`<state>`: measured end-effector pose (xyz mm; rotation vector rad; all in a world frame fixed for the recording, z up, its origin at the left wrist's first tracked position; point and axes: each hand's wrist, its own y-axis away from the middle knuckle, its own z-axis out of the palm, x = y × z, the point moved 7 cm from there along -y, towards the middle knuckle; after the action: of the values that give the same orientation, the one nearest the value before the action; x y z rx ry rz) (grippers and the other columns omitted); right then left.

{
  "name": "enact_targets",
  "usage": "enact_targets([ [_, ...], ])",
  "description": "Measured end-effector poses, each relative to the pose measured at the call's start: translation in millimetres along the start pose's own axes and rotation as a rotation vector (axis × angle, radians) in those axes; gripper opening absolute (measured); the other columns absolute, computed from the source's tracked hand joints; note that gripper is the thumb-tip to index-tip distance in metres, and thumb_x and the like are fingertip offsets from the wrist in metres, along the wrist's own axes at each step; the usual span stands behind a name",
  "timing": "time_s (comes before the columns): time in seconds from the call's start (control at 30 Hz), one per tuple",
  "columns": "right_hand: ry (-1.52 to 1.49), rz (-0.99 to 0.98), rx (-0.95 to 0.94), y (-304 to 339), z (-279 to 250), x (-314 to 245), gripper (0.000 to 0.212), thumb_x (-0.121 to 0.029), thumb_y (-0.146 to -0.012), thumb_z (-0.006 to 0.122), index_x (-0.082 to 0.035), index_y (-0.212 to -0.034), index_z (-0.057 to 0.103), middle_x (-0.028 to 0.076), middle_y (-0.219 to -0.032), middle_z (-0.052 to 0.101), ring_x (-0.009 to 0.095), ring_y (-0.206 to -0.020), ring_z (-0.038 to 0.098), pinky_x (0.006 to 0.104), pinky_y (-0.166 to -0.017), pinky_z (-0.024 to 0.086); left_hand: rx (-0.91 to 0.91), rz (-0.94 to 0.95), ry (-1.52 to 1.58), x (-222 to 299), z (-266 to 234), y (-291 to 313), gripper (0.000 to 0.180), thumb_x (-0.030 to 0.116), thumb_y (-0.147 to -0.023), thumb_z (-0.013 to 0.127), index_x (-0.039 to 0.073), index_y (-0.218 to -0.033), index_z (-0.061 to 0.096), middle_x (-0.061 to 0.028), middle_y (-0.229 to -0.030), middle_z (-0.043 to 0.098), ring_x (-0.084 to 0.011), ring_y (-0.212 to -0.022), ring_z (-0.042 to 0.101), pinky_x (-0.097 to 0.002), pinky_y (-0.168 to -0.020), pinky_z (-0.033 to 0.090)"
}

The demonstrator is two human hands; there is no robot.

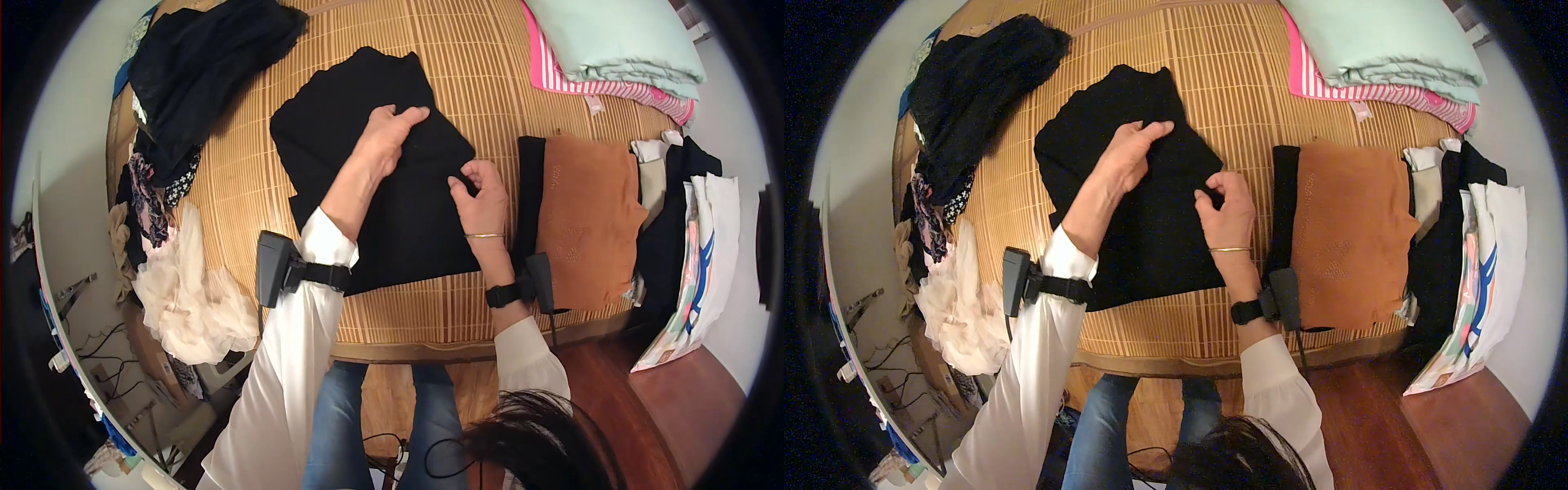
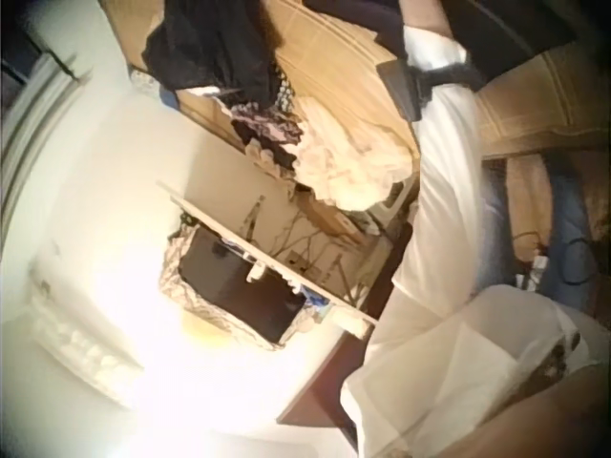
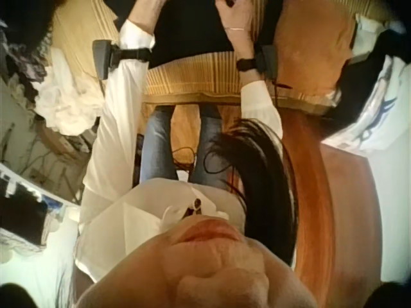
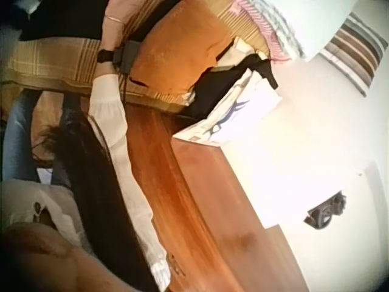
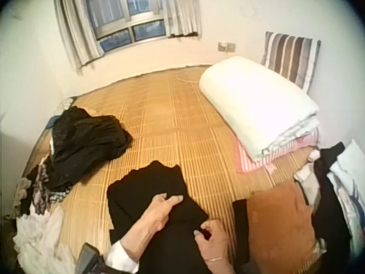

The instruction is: Folding a white t-shirt and a black long-sleeved shirt on a bed.

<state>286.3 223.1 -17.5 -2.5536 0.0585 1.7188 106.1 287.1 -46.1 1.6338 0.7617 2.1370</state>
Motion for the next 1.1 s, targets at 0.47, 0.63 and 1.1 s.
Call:
enact_targets([
  [0.47,0.395,-0.306,-0.112,11.6,6.6,-41.8,0.029,-0.017,-0.071,0.073,-0.003,-0.091,0.057,0.013,-0.092,0.054,0.031,-0.083,0.052,0.0389,-0.075,0.043,-0.152,-0.157,0.360,-9.2,-1.2,-1.4,0.028,0.022,-0.098,0.044,-0.004,-0.103,0.053,-0.0122,-0.097,0.062,-0.0225,-0.086,0.065,-0.0370,-0.075,0.058],
  [0.63,0.195,-0.274,-0.223,17.2,12.7,-39.2,0.028,-0.014,-0.074,0.071,-0.001,-0.093,0.055,0.015,-0.098,0.057,0.035,-0.090,0.055,0.0423,-0.080,0.045,-0.151,-0.139,0.387,-13.2,2.5,-2.9,0.028,0.023,-0.098,0.045,-0.002,-0.102,0.054,-0.0115,-0.096,0.062,-0.0231,-0.086,0.065,-0.0376,-0.076,0.057],
  [1.1,-0.197,0.331,-0.504,-7.8,39.0,-0.4,0.073,-0.052,-0.086,0.056,0.005,-0.131,0.043,0.026,-0.116,0.057,0.033,-0.107,0.056,0.0377,-0.093,0.043,0.103,-0.046,0.067,-4.5,-24.5,4.9,0.066,0.021,-0.093,0.052,-0.009,-0.139,0.015,-0.0202,-0.129,0.044,-0.0283,-0.113,0.051,-0.0384,-0.093,0.047],
])
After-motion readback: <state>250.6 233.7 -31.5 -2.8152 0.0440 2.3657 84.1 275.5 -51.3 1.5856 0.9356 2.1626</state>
